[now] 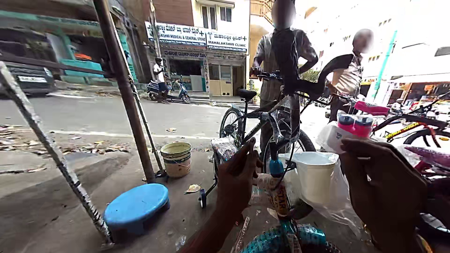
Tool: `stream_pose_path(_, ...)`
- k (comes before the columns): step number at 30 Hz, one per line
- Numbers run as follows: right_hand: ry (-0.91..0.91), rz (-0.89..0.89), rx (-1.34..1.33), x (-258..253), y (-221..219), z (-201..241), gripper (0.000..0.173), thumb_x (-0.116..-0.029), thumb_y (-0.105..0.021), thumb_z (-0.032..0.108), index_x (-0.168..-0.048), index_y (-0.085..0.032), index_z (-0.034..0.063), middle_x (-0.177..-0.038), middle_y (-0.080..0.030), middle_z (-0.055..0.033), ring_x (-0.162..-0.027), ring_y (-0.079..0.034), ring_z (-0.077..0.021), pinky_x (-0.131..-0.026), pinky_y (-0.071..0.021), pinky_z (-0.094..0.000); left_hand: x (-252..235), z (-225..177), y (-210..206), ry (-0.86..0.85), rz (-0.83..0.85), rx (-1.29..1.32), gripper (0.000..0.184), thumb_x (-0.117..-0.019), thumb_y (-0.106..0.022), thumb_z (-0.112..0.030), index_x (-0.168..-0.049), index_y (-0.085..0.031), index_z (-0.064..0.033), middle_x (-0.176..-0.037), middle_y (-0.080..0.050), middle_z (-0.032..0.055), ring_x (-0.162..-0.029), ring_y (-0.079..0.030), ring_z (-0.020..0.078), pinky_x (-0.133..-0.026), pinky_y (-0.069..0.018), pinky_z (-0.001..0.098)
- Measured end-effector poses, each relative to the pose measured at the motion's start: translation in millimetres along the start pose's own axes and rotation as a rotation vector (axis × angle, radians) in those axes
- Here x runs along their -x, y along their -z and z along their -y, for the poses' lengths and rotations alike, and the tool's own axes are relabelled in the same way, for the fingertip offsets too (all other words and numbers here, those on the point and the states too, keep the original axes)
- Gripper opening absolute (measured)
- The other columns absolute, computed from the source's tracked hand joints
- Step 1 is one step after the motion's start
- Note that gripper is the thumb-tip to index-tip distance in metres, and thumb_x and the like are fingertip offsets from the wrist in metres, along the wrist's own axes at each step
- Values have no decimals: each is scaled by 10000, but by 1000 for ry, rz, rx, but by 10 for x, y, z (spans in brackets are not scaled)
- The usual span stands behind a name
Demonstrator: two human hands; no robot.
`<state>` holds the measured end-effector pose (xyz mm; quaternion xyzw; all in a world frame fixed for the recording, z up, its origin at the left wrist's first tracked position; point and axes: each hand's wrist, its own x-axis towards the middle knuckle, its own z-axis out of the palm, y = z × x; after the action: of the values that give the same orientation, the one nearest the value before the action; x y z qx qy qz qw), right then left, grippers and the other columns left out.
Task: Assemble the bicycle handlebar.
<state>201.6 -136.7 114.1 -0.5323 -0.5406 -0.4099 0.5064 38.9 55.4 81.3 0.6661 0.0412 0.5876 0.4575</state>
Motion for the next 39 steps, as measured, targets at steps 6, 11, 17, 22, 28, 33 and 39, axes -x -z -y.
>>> stream_pose_path(6,-11,96,26,-707,-177,-99,310,-1059,-553,290,-1240,-675,70,-1089,-702,-69,-908,-692,-112,-729,-595,-303,-892,-226,-276,-23,104,55,405,-1009,-668,-174,-1404,-639,-91,-933,-741,71,-716,-676,132,-661,-587,294)
stream_pose_path(11,-17,85,138,-838,-200,-84,321,-1079,-507,320,-1113,-718,81,-955,-725,-75,-782,-701,-153,-677,-587,-374,-1112,-403,-346,23,214,127,353,-999,-674,-125,-1348,-675,-74,-886,-738,100,-666,-670,143,-596,-565,266)
stream_pose_path(17,96,60,189,-898,-167,-107,286,-1059,-538,291,-1032,-731,82,-885,-705,-68,-735,-658,-131,-663,-551,-343,-1176,-561,-301,118,359,119,322,-1021,-635,-127,-1331,-670,-47,-896,-722,95,-607,-622,108,-524,-523,232)
stream_pose_path(22,70,73,183,-921,-151,-87,283,-1047,-550,306,-1014,-734,93,-875,-714,-59,-743,-673,-135,-664,-552,-358,-1235,-667,-236,136,410,83,296,-1035,-606,-127,-1297,-678,-9,-934,-733,99,-675,-667,125,-595,-566,248)
stream_pose_path(28,-238,160,-197,-1010,-159,-84,239,-1035,-574,291,-925,-695,116,-763,-668,40,-649,-641,-45,-596,-552,-243,-1240,-600,-282,72,395,158,267,-1028,-595,-66,-1266,-690,8,-937,-723,90,-690,-644,104,-615,-550,234)
stream_pose_path(33,-747,140,-788,-1099,-222,28,275,-1058,-498,227,-848,-642,125,-647,-586,39,-496,-502,-35,-463,-430,-183,-1227,-508,-318,24,361,162,267,-1023,-601,-61,-1268,-691,-2,-946,-720,70,-716,-636,91,-636,-541,228)
stream_pose_path(39,-927,126,-916,-1092,-258,80,290,-1068,-429,261,-898,-628,134,-668,-568,36,-503,-504,-45,-450,-435,-189,-1219,-356,-341,-30,355,181,309,-1033,-583,-63,-1328,-661,-13,-1057,-729,99,-822,-680,131,-703,-571,261)
